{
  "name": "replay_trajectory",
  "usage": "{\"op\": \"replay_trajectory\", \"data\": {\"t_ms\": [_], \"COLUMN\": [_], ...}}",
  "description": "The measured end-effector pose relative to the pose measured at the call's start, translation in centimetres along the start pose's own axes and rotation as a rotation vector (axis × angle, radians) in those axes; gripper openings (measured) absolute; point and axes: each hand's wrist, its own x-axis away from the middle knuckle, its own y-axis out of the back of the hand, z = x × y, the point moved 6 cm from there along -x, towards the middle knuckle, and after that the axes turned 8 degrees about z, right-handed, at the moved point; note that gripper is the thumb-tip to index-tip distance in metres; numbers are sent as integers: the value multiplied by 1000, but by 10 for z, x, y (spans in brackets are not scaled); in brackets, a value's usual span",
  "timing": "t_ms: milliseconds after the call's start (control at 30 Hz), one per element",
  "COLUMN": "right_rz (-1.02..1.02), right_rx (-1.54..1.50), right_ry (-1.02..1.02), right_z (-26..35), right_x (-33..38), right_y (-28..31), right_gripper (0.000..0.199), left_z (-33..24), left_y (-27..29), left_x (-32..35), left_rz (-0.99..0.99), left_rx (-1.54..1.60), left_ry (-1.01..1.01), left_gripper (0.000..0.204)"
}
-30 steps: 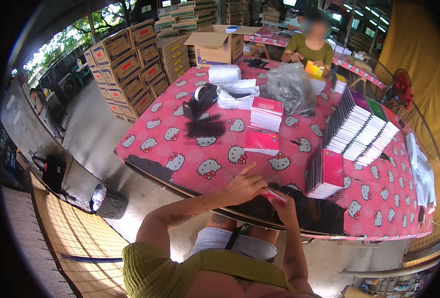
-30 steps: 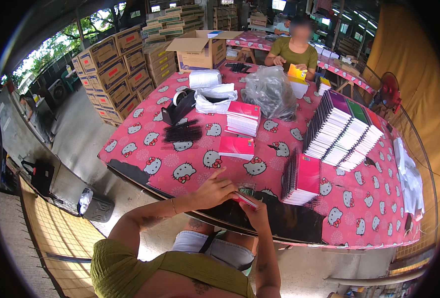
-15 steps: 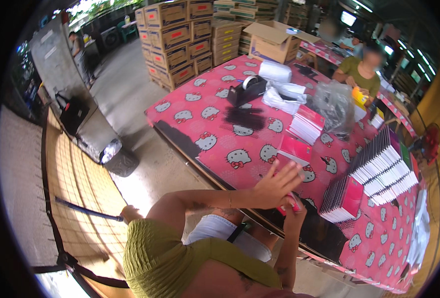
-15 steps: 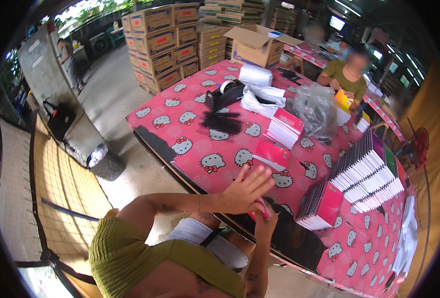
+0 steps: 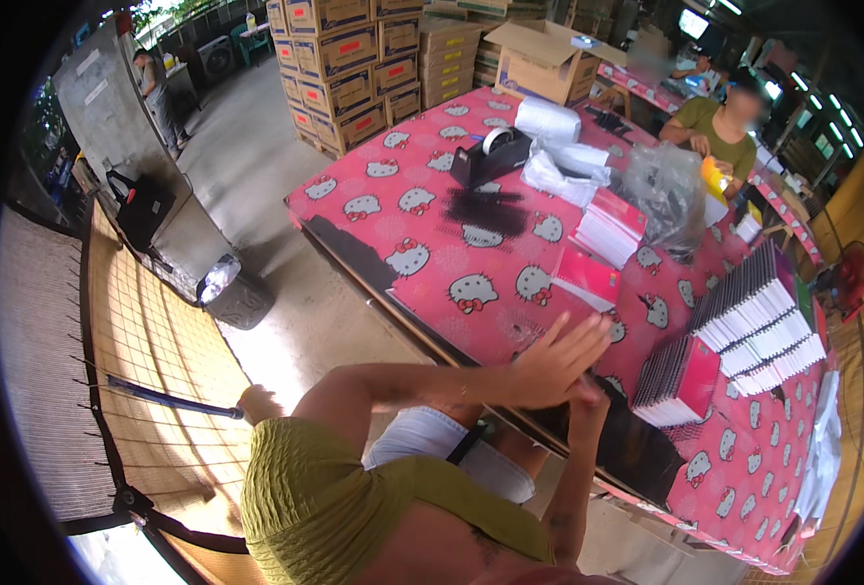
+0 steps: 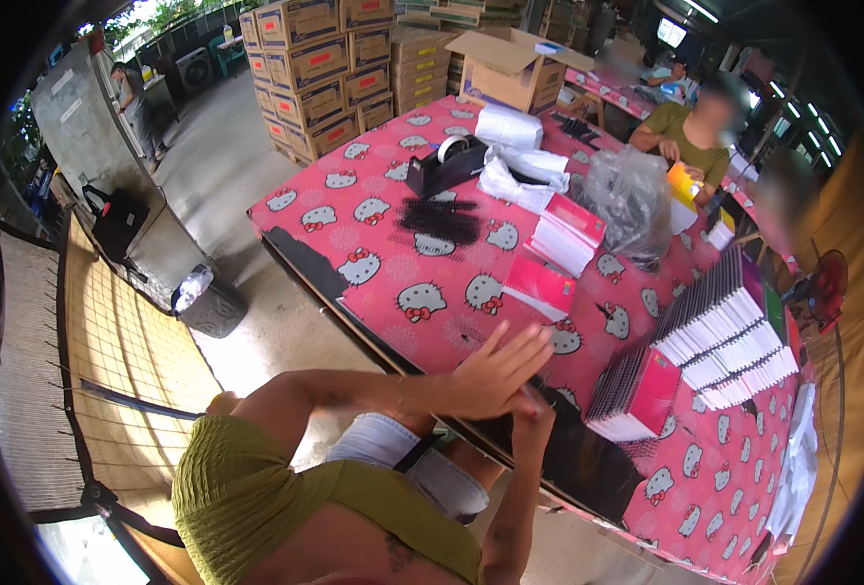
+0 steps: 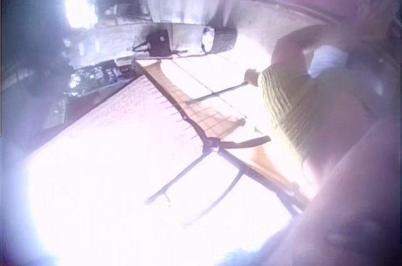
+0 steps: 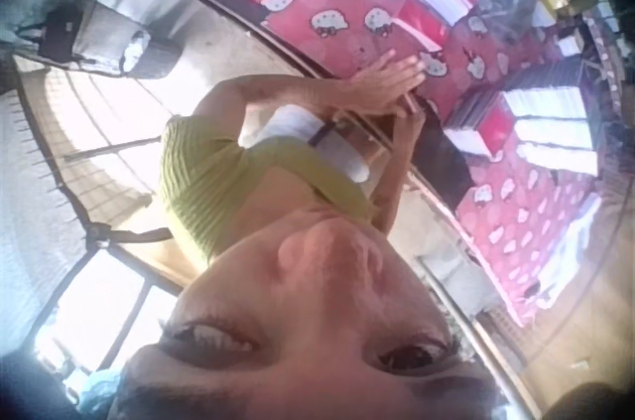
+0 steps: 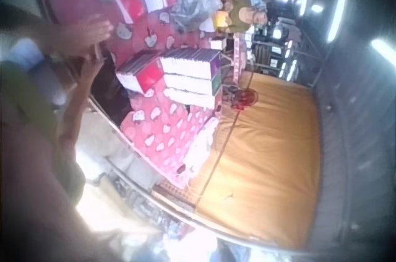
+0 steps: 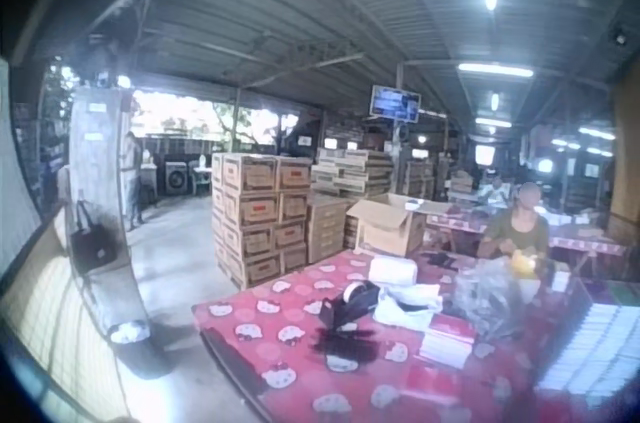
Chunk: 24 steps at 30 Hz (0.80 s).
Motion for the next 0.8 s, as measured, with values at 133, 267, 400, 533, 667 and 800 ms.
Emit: {"op": "replay_trajectory", "data": {"t_ms": [133, 267, 400, 533, 667, 800], "right_rz": [-62, -59, 0, -40, -11, 42], "right_rx": [-245, -64, 93, 84, 26, 36], "right_ry": [-128, -31, -233, -96, -174, -280], "right_z": [8, 4, 2, 4, -3, -5], "right_x": [-7, -3, -6, -5, -5, -4], "right_y": [-3, 10, -1, 0, -5, -5], "right_gripper": [28, 30, 32, 28, 28, 29], "left_z": [-3, -4, 1, -3, -5, -10], "left_y": [-29, -24, -28, -31, -32, -39], "left_x": [25, 12, 36, 27, 31, 31], "left_rz": [84, 122, 180, 209, 209, 213], "left_rx": [35, -3, 28, -23, -21, -60], "left_ry": [-39, -61, -64, -25, -114, -91], "left_gripper": [84, 83, 83, 86, 85, 86]}}
